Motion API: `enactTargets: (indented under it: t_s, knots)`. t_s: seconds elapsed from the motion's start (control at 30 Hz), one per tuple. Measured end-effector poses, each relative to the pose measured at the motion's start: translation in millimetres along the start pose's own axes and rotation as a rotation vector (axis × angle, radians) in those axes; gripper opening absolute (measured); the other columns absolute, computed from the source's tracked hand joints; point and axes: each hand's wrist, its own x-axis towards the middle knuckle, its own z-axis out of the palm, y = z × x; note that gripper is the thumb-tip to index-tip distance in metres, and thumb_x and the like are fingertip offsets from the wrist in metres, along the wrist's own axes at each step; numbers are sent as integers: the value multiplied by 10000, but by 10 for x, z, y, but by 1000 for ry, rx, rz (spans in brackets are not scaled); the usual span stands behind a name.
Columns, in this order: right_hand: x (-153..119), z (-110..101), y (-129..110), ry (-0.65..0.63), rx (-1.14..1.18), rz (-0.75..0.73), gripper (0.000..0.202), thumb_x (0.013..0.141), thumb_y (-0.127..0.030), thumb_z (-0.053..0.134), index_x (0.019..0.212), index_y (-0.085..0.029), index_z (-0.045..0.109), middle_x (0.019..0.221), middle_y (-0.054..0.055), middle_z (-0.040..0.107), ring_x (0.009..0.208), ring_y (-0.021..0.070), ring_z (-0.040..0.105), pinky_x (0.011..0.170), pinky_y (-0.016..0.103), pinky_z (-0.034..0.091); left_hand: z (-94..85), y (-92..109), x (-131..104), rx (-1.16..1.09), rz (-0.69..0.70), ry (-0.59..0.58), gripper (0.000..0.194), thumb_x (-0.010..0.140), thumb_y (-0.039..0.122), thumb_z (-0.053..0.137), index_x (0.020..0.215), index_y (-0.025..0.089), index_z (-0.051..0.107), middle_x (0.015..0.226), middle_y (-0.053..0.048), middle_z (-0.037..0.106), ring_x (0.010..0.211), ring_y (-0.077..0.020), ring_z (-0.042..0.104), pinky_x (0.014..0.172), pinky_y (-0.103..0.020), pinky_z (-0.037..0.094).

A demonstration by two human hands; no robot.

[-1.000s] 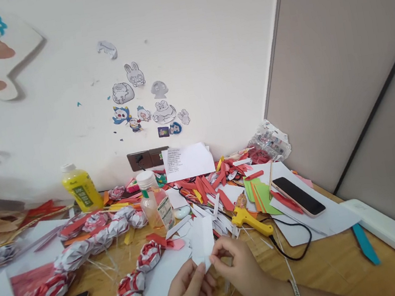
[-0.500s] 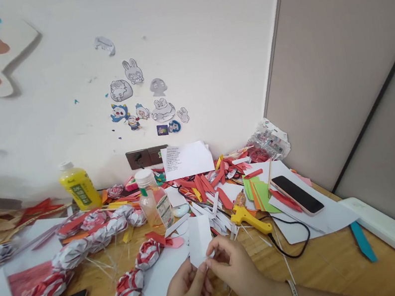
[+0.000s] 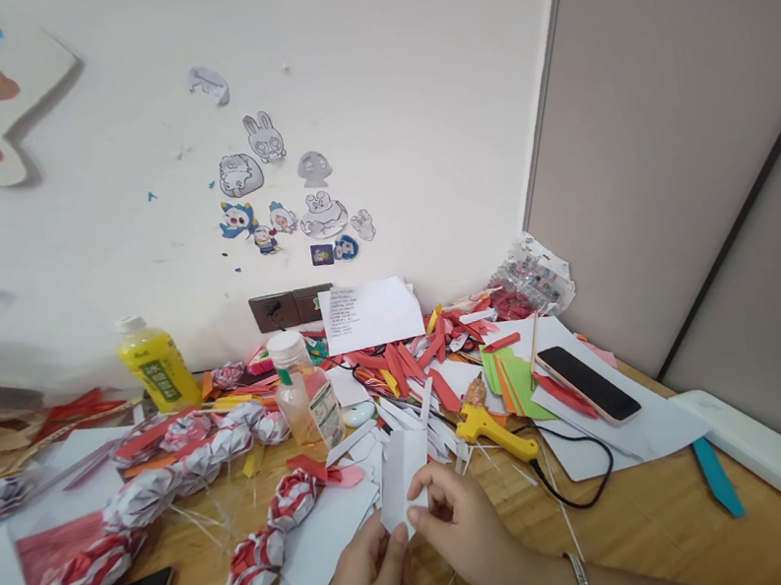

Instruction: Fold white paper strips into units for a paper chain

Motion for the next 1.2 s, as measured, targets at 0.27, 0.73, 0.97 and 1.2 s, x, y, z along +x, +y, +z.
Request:
enactTargets:
  t_s: [0.27,0.73,0.97,1.2]
  knots:
    - [6,-58,57,-115,-54,-114,212,740,-98,494,918,-212,509,591,-67,365,561,108,402,528,207,320,7,-124,53,-88,-64,-20,395,674,587,444,546,215,401,330,110,384,273,-73,333,326,-193,247]
    - [137,-105,105,0,234,-96,297,799,-164,456,1079,-202,365,736,-20,524,664,129,497,635,252,403,-28,-129,111,-132,-106,-7,422,634,589,511,496,204,406,280,95,450,215,-49,344,280,-164,226]
    - [142,-95,144,-73,150,-90,425,746,-74,441,1147,-201,378,666,-49,495,627,115,491,616,232,403,-90,-142,137,-294,-95,-104,345,632,503,598,649,171,505,371,51,578,300,-96,502,328,-182,384]
    - [80,-110,83,-208,-89,-208,391,729,-74,461,1099,-194,502,631,-43,517,562,106,484,527,197,384,-124,-129,166,-295,-88,48,332,609,487,631,616,173,522,368,72,550,309,-123,514,305,-216,415]
